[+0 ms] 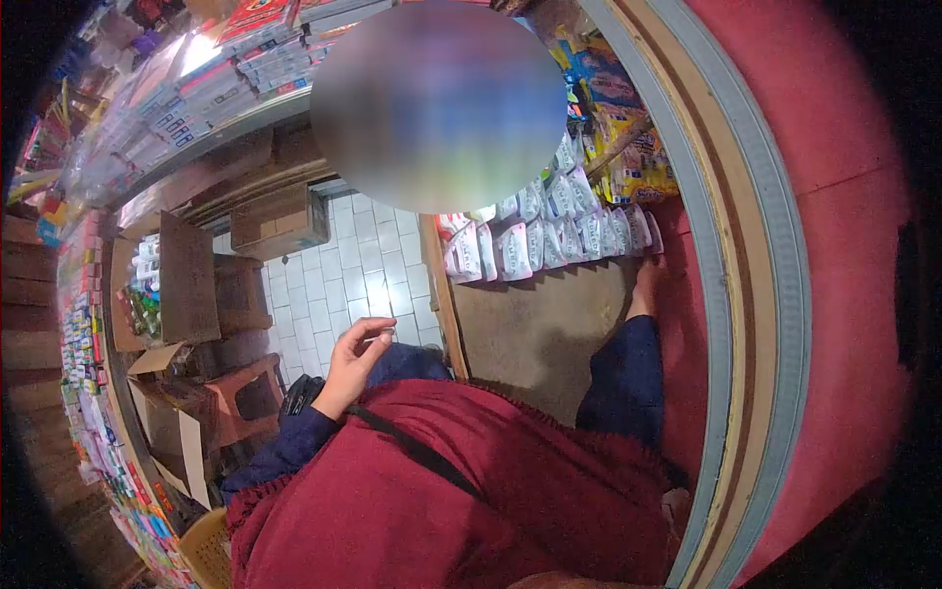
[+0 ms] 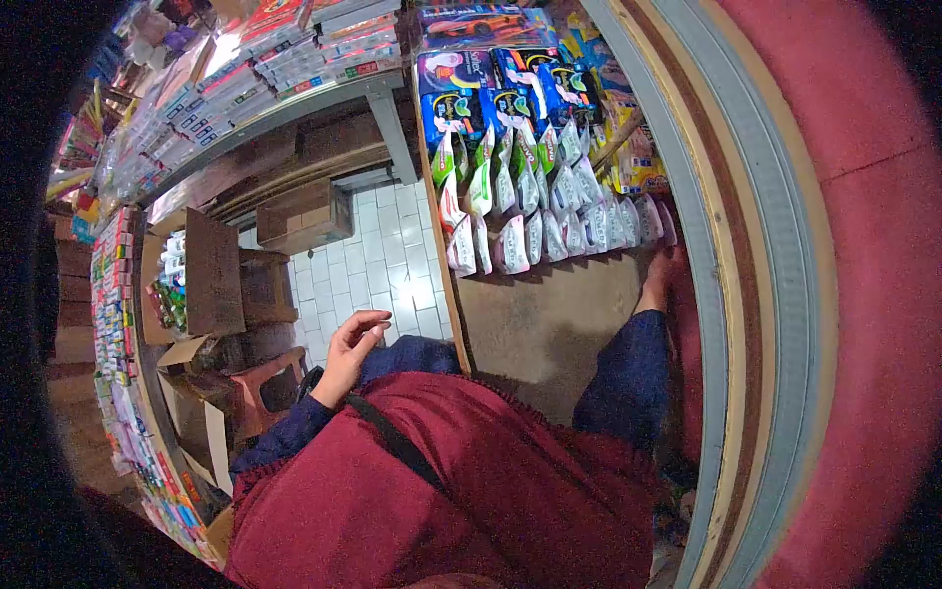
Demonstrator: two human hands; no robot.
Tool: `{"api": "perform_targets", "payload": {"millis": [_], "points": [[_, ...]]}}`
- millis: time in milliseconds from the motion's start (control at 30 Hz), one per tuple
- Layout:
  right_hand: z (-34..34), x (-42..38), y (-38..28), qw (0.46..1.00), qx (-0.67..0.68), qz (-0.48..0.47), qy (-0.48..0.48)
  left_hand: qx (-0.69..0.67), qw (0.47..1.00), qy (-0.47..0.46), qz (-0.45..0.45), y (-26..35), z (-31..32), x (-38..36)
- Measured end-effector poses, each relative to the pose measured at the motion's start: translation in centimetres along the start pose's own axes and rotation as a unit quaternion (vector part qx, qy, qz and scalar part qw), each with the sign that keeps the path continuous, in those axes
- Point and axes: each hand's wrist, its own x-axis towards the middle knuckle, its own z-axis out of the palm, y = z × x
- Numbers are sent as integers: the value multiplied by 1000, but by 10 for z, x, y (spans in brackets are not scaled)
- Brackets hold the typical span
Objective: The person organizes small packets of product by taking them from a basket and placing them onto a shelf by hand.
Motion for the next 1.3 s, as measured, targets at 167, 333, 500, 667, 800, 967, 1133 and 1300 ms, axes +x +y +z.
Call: {"api": "perform_targets", "payload": {"millis": [167,333,500,667,800,967,1133,1300], "points": [[0,-5,19,998,-18,-1,53,-11,999,-29,13,-2,-2,4],[-32,-6,-76,989,-140,23,-42,18,999,-39,29,1,-13,3],[-4,24,-15,998,-61,-1,-9,24,999,-1,48,10,-23,-4],[-9,7,-66,993,-101,54,-13,9,999,20,46,5,-27,-5],[-3,2,-62,996,-80,3,34,7,999,0,50,16,-25,5],[-32,-62,-94,996,-24,59,63,-10,997,-59,46,8,-24,27],[-72,-179,-135,940,234,232,91,-7,987,-157,38,5,-20,60],[-111,-324,-180,924,227,200,235,18,939,-341,35,11,-2,104]]}}
